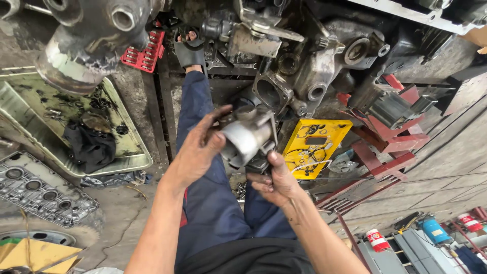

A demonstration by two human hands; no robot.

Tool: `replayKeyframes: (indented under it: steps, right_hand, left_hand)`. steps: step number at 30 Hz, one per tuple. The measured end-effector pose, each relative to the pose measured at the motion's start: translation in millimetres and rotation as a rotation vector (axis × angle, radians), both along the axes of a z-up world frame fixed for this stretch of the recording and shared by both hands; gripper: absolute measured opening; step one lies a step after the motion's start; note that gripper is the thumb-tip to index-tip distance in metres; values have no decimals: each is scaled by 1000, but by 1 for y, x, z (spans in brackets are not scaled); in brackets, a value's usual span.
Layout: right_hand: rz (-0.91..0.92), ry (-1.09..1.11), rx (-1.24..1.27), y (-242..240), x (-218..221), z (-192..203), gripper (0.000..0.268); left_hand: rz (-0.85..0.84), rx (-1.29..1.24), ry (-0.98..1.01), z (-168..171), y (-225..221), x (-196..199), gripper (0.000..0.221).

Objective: The person sits on the workshop floor in front of a disassembled motorcycle engine and fits a gasket onto a throttle body. They align the throttle body to the engine intake, then use a socket wrench to tighten bolts and secure it in place.

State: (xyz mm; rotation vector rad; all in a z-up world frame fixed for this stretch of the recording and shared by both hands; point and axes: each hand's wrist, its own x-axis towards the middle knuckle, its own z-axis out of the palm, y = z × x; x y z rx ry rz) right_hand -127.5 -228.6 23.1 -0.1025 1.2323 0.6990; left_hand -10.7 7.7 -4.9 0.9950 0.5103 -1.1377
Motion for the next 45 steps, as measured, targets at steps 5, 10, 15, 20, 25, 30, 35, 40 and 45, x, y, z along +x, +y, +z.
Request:
replayKeyframes:
  steps: [5,10,15,20,25,30,35,40,45]
  right_hand:
    - [523,-147,-354,9,71,42,78]
    - [814,-457,-575,8,94,67,94]
    - [896,-548,-736,3,96,65,106]
    - [950,-394,-901,5,99,54,102]
    - [877,-399,-997,22,99,48,91]
    - [776,-407,-1063,27,99,39,76]
    - [844,-324,-1086,23,96,38,70]
    - [909,-277,-1123,26,86,34,66]
    - [754,-355,-1121,29,87,31,64]
  left_hand:
    - [-18,5,-193,11,-3,47,85]
    - [-412,100,-168,13,-14,71,66]
    - [-149,-144,118,-31,-26,62,66]
    - [0,-161,364,-44,-44,80,79]
    - [-78,-200,423,-53,-41,97,72]
    - [-105,-159,466,-72,-41,94,58]
    - [-8,-165,331,-64,-36,81,68]
    - [236,-206,352,-76,-33,40,78]
    - [92,-228,-303,-55,-39,57,104]
